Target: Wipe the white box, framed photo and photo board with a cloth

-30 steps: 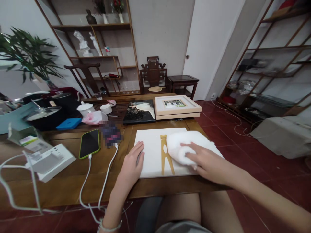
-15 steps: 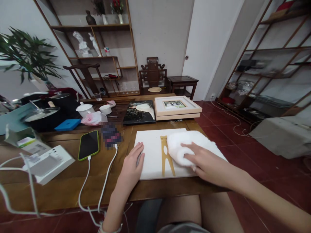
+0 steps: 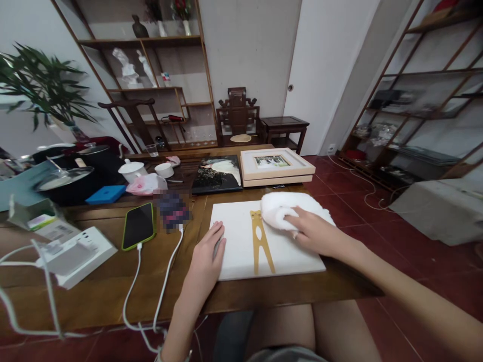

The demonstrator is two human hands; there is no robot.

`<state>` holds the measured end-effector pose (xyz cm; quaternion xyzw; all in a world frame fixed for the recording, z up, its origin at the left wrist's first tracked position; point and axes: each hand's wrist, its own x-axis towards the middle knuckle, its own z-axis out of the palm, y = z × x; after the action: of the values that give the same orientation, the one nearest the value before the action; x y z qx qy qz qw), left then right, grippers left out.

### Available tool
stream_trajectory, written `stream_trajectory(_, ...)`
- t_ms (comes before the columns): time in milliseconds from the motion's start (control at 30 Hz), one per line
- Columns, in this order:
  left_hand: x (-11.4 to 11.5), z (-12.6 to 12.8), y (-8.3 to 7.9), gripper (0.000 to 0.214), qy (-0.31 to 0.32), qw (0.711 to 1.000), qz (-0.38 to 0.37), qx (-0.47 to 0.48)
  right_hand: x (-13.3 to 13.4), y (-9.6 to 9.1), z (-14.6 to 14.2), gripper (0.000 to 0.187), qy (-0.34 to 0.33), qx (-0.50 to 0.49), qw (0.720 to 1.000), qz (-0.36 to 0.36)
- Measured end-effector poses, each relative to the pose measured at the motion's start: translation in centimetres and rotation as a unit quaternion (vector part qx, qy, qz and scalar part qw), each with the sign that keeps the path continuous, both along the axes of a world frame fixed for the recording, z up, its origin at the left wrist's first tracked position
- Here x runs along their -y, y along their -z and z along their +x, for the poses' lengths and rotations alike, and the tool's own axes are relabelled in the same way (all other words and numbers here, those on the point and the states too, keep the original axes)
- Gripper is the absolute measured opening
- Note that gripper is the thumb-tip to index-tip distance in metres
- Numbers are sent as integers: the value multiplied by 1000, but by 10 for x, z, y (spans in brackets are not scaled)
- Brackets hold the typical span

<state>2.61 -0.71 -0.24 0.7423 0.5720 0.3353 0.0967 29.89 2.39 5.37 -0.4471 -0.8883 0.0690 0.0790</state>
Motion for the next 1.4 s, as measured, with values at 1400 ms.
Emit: stream_trajectory(1400, 0, 1, 4, 37, 10, 1000, 2, -7, 78, 0, -21, 38, -47, -46, 997, -33)
